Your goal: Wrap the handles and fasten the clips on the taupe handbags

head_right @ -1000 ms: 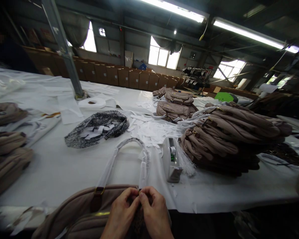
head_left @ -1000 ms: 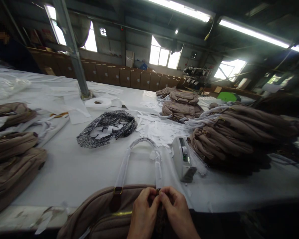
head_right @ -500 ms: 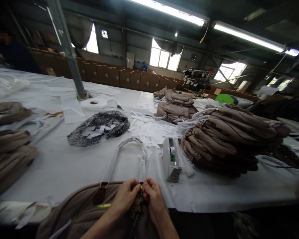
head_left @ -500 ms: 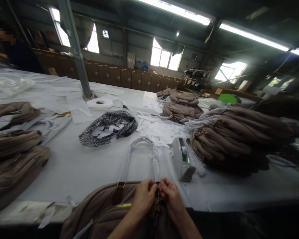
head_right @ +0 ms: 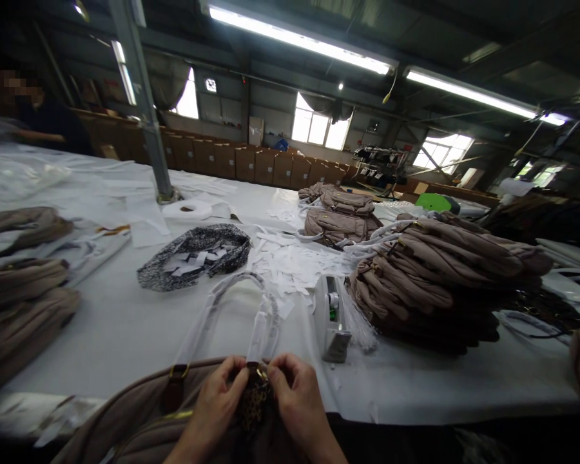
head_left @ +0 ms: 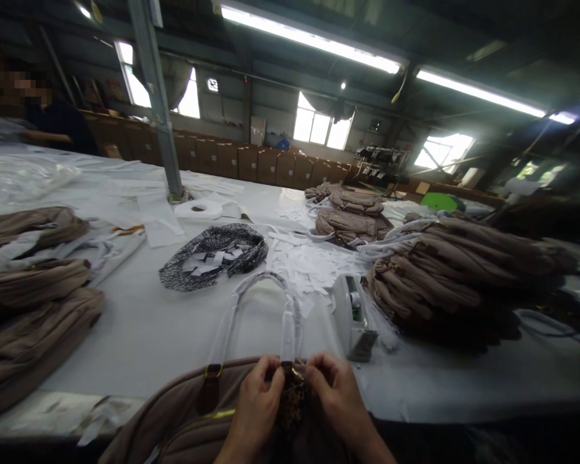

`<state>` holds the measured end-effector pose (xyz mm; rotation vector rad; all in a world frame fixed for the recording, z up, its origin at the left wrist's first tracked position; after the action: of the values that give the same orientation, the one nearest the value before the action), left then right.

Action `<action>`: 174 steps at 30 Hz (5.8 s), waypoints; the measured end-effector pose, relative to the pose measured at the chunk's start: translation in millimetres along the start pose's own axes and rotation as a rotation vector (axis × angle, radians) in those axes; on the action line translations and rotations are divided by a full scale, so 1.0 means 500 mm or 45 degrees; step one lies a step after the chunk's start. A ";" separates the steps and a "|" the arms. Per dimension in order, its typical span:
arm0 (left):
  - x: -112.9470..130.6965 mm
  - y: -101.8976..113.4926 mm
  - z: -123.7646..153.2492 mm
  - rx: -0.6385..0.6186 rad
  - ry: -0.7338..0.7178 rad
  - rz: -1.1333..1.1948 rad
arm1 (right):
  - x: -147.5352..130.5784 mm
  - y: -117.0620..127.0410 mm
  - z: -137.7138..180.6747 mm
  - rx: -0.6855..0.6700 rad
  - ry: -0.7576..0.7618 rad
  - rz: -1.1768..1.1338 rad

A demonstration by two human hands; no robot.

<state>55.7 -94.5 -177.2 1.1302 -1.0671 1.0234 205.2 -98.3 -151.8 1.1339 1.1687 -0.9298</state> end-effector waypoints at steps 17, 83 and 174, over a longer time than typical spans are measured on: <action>-0.018 -0.003 -0.012 -0.146 -0.097 0.104 | -0.035 -0.060 -0.011 -0.015 -0.104 1.708; 0.015 0.065 -0.048 -0.447 0.281 1.188 | 0.030 -0.035 -0.039 -0.182 -0.100 -0.086; -0.083 0.043 -0.027 -0.202 0.126 0.347 | 0.087 -0.118 -0.029 0.192 0.577 0.913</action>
<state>28.8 -81.3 -215.3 0.8122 -1.2216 1.1727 153.0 -95.7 -205.5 1.7870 0.9255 -0.2081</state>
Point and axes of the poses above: each hand's wrist, its own z-axis away from the middle knuckle, its own y-axis out of the back of the hand, x = y × z, the point moved 2 cm from there along -z, towards the middle knuckle, and after that the axes turned 8 degrees about -x, right-handed, at the moved point
